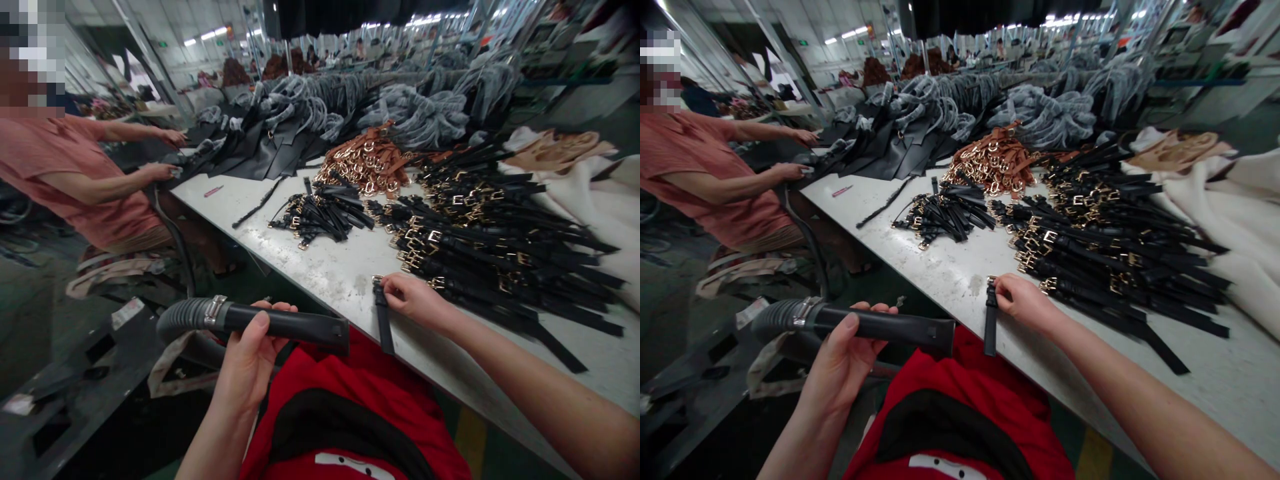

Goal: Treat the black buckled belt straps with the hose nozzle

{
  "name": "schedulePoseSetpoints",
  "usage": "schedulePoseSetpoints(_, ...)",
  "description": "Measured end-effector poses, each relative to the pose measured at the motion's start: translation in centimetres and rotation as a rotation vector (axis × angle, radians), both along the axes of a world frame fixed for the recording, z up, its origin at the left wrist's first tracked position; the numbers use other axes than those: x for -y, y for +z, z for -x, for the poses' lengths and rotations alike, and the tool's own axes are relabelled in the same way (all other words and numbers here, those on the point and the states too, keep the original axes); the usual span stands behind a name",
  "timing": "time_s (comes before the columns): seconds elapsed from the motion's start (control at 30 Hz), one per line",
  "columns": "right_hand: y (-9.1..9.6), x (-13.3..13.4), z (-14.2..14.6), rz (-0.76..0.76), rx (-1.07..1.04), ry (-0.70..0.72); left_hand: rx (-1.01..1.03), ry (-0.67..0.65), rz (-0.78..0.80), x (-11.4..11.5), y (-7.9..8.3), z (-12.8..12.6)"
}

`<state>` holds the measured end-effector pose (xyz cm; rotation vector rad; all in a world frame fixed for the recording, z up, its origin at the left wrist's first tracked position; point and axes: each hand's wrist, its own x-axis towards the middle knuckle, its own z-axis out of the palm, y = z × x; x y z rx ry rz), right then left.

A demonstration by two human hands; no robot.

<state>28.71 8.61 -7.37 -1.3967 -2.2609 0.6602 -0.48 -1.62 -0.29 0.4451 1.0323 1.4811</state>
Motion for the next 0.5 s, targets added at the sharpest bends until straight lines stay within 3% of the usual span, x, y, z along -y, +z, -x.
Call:
schedulePoseSetpoints(0.23,1.2,0.6,-0.4,0.093,-0.036,-0.020,0.021,-0.003,0.004,0.2,0.0,-0.1)
schedulePoseSetpoints(0.33,1.3,1.0,-0.7,0.062,-0.052,-0.082,0.023,0.000,0.005,0.3,0.0,0.0)
schedulePoseSetpoints(0.5,2.0,2.5,0.3,0.013,0.241,-0.272,0.020,0.008,0.009,0.4,0.0,0.0)
